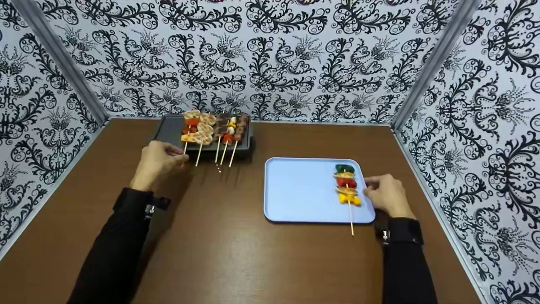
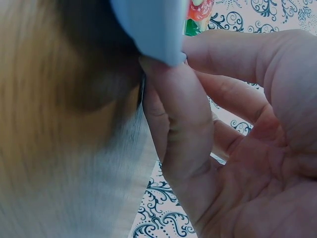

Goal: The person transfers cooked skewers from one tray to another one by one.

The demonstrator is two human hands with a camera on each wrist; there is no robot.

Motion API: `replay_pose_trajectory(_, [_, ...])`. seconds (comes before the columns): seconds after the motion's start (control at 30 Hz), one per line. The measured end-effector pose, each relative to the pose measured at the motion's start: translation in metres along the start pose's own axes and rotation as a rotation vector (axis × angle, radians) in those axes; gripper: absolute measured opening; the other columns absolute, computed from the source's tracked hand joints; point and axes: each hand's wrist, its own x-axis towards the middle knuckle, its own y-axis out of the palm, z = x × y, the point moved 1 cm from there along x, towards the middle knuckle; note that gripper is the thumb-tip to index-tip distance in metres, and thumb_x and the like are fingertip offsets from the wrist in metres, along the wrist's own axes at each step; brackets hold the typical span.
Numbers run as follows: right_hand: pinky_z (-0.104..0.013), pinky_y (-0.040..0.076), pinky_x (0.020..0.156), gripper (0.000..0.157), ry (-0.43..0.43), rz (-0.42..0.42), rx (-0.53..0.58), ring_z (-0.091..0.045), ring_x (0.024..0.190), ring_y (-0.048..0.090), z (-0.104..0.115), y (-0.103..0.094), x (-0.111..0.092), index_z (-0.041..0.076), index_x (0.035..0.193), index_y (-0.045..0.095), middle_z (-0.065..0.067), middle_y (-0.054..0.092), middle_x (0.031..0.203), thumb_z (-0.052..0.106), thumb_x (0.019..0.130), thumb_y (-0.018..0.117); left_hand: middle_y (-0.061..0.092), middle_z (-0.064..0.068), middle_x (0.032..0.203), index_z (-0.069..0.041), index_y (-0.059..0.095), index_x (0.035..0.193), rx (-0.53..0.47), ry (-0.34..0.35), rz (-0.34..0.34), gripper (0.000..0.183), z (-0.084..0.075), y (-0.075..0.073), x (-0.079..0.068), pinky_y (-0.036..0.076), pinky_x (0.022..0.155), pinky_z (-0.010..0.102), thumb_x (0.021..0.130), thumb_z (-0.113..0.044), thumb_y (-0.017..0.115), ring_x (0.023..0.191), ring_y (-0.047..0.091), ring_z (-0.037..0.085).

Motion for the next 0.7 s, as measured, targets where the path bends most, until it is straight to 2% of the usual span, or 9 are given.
replay_pose_trajectory(0.17, [-0.029,0.059,0.071,0.047,0.015,0.004,0.018,-0.029,0.094,0.078,-0.0001,-0.0003,-0.0013,-0.003,0.147,0.076,-0.029,0.086,0.115,0.019,0.105,0.082,0.088,0.023,0.121,-0.001,0.09,0.115,-0.088,-0.088,0.085,0.021,0.0021,-0.0029,0.0012,0.072,0.101,0.05,0.104,-0.019,0.09,0.104,0.088,0.037])
replay_pose_trajectory(0.3, [-0.028,0.059,0.07,0.047,0.015,0.005,0.02,-0.028,0.092,0.078,0.0,0.0004,-0.0021,-0.003,0.147,0.076,-0.026,0.086,0.112,0.018,0.105,0.082,0.087,0.025,0.122,0.001,0.089,0.116,-0.164,-0.108,0.108,0.021,0.0058,-0.0039,0.0021,0.075,0.085,0.034,0.104,-0.016,0.09,0.1,0.09,0.035])
replay_pose_trajectory(0.43, [-0.03,0.058,0.074,0.046,-0.01,-0.01,0.0,-0.025,0.09,0.076,0.0006,0.0013,-0.0021,-0.003,0.145,0.078,-0.022,0.087,0.107,0.018,0.104,0.082,0.088,0.025,0.121,0.001,0.089,0.118,-0.174,-0.107,0.113,0.023,0.0091,-0.0044,0.0035,0.068,0.074,0.021,0.103,-0.016,0.089,0.098,0.09,0.032])
replay_pose_trajectory(0.53, [-0.031,0.057,0.076,0.046,-0.013,-0.017,-0.007,-0.024,0.091,0.075,0.0011,0.0012,-0.0017,-0.003,0.145,0.078,-0.021,0.087,0.107,0.018,0.103,0.082,0.088,0.023,0.12,-0.001,0.089,0.119,-0.16,-0.104,0.114,0.023,0.0098,-0.005,0.0043,0.067,0.075,0.021,0.103,-0.017,0.089,0.097,0.089,0.03])
replay_pose_trajectory(0.7, [-0.03,0.058,0.07,0.047,-0.006,-0.003,0.008,-0.021,0.085,0.075,0.0028,0.0005,-0.0017,-0.004,0.146,0.076,-0.024,0.086,0.109,0.018,0.104,0.082,0.089,0.021,0.117,-0.003,0.09,0.116,-0.162,-0.1,0.108,0.019,0.0092,-0.0059,0.0048,0.067,0.074,0.021,0.103,-0.017,0.088,0.088,0.088,0.025])
